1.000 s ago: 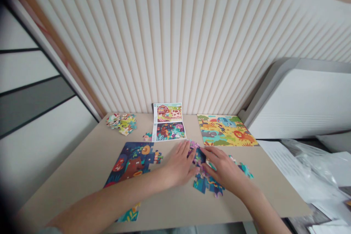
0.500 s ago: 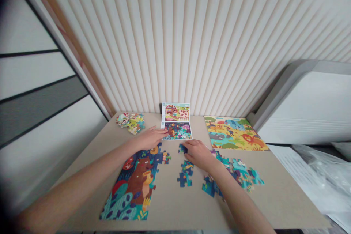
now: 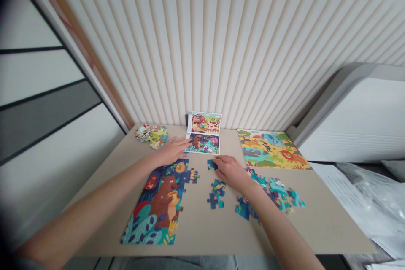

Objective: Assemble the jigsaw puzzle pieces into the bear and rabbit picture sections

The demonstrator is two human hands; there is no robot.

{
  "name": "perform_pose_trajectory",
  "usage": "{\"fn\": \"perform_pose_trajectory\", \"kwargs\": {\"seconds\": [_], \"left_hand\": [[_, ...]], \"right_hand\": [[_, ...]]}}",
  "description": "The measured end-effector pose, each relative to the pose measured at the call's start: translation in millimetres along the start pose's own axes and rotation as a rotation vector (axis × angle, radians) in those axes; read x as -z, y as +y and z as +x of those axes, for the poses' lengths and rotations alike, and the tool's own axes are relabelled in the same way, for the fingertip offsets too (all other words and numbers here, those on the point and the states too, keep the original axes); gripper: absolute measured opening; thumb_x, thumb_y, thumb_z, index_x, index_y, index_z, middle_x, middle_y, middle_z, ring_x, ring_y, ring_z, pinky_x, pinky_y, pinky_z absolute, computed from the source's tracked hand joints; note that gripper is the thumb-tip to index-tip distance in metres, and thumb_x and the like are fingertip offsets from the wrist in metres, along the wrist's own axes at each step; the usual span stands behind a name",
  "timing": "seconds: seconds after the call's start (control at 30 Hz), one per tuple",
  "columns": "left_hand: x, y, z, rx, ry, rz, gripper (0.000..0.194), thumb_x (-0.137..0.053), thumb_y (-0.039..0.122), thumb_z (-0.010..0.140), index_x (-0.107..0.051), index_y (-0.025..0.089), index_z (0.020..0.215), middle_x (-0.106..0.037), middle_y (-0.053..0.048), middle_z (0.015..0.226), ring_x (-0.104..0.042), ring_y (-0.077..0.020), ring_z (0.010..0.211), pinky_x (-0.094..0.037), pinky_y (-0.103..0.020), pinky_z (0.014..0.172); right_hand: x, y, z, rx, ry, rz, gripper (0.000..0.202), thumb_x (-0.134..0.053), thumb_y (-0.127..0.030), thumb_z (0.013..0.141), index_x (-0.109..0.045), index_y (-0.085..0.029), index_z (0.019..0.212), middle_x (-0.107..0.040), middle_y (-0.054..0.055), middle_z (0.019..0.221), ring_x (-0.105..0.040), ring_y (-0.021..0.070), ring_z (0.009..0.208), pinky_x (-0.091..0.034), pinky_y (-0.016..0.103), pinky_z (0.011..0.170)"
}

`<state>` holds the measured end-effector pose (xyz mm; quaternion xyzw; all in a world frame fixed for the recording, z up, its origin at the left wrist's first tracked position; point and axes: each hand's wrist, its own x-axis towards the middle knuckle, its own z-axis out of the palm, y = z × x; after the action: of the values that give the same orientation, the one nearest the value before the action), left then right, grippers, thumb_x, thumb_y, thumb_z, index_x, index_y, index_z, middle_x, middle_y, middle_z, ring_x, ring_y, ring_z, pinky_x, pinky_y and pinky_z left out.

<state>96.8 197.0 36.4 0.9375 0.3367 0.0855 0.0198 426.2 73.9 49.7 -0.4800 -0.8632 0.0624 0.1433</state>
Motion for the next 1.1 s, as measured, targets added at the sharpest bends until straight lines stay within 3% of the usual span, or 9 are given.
{"fn": "perform_pose_trajectory", "kwargs": {"seconds": [0.13, 0.27, 0.4, 0.53, 0.7, 0.83, 0.93, 1.1], "left_hand": [[20.6, 10.0, -49.6, 0.014, 0.085, -0.017, 0.048, -0.037, 0.022, 0.110, -0.060, 0.022, 0.152, -0.057, -0.010, 0.161, -0.048, -0.0258, 0.154, -0.031, -0.055, 0.132], [28.0, 19.2, -131.8, 0.028, 0.120, -0.027, 0.041, -0.044, 0.027, 0.109, -0.068, 0.024, 0.143, -0.068, -0.008, 0.149, -0.060, -0.0235, 0.142, -0.037, -0.048, 0.130], [10.3, 15.2, -213.5, 0.121, 0.189, 0.015, 0.042, -0.053, 0.033, 0.106, -0.065, 0.030, 0.146, -0.066, -0.004, 0.151, -0.062, -0.0220, 0.140, -0.041, -0.040, 0.128], [-14.5, 8.5, -264.8, 0.264, 0.256, -0.023, 0.046, -0.055, 0.044, 0.105, -0.063, 0.031, 0.149, -0.066, -0.004, 0.151, -0.065, -0.0234, 0.136, -0.048, -0.038, 0.122], [-31.1, 13.0, -281.4, 0.335, 0.312, -0.085, 0.046, -0.055, 0.045, 0.106, -0.060, 0.031, 0.150, -0.066, -0.004, 0.150, -0.065, -0.0232, 0.137, -0.051, -0.038, 0.119], [-32.4, 19.3, -279.0, 0.292, 0.303, -0.043, 0.053, -0.057, 0.044, 0.105, -0.053, 0.032, 0.157, -0.063, -0.005, 0.154, -0.061, -0.0252, 0.142, -0.047, -0.042, 0.123], [-28.8, 22.7, -275.6, 0.201, 0.246, 0.008, 0.062, -0.061, 0.043, 0.102, -0.047, 0.033, 0.162, -0.058, -0.003, 0.161, -0.056, -0.0256, 0.147, -0.042, -0.041, 0.127], [-20.6, 26.2, -272.1, 0.111, 0.194, 0.050, 0.074, -0.067, 0.043, 0.098, -0.040, 0.033, 0.166, -0.054, -0.001, 0.164, -0.054, -0.0243, 0.150, -0.032, -0.039, 0.133]], "right_hand": [[5.6, -24.2, -38.5, -0.057, 0.040, -0.028, 0.037, -0.056, -0.027, 0.106, -0.067, -0.024, 0.141, -0.072, 0.013, 0.138, -0.068, 0.0291, 0.127, -0.052, 0.050, 0.112], [2.1, -37.2, -72.3, -0.061, 0.000, -0.068, 0.045, -0.063, -0.038, 0.105, -0.061, -0.027, 0.149, -0.071, 0.011, 0.142, -0.065, 0.0311, 0.132, -0.051, 0.051, 0.113], [-2.8, -38.6, -79.1, -0.098, 0.002, -0.107, 0.042, -0.059, -0.035, 0.108, -0.061, -0.028, 0.149, -0.071, 0.011, 0.140, -0.066, 0.0299, 0.128, -0.051, 0.050, 0.110], [1.8, -32.2, -77.6, -0.115, 0.069, -0.163, 0.043, -0.061, -0.039, 0.106, -0.062, -0.026, 0.148, -0.072, 0.011, 0.137, -0.066, 0.0293, 0.125, -0.049, 0.047, 0.110], [13.2, 3.1, -83.0, -0.262, 0.229, -0.336, 0.042, -0.059, -0.042, 0.106, -0.065, -0.023, 0.143, -0.074, 0.014, 0.130, -0.067, 0.0323, 0.121, -0.049, 0.047, 0.103], [13.5, 22.5, -83.8, -0.292, 0.218, -0.402, 0.038, -0.059, -0.043, 0.106, -0.069, -0.023, 0.137, -0.075, 0.014, 0.124, -0.068, 0.0327, 0.116, -0.049, 0.047, 0.099], [10.0, 9.0, -84.9, -0.290, 0.214, -0.412, 0.036, -0.058, -0.039, 0.107, -0.068, -0.024, 0.138, -0.072, 0.015, 0.132, -0.066, 0.0339, 0.122, -0.049, 0.049, 0.102], [-4.1, -52.3, -105.3, -0.224, 0.176, -0.231, 0.033, -0.057, -0.030, 0.107, -0.066, -0.026, 0.139, -0.072, 0.012, 0.135, -0.066, 0.0308, 0.125, -0.052, 0.048, 0.106]]}}
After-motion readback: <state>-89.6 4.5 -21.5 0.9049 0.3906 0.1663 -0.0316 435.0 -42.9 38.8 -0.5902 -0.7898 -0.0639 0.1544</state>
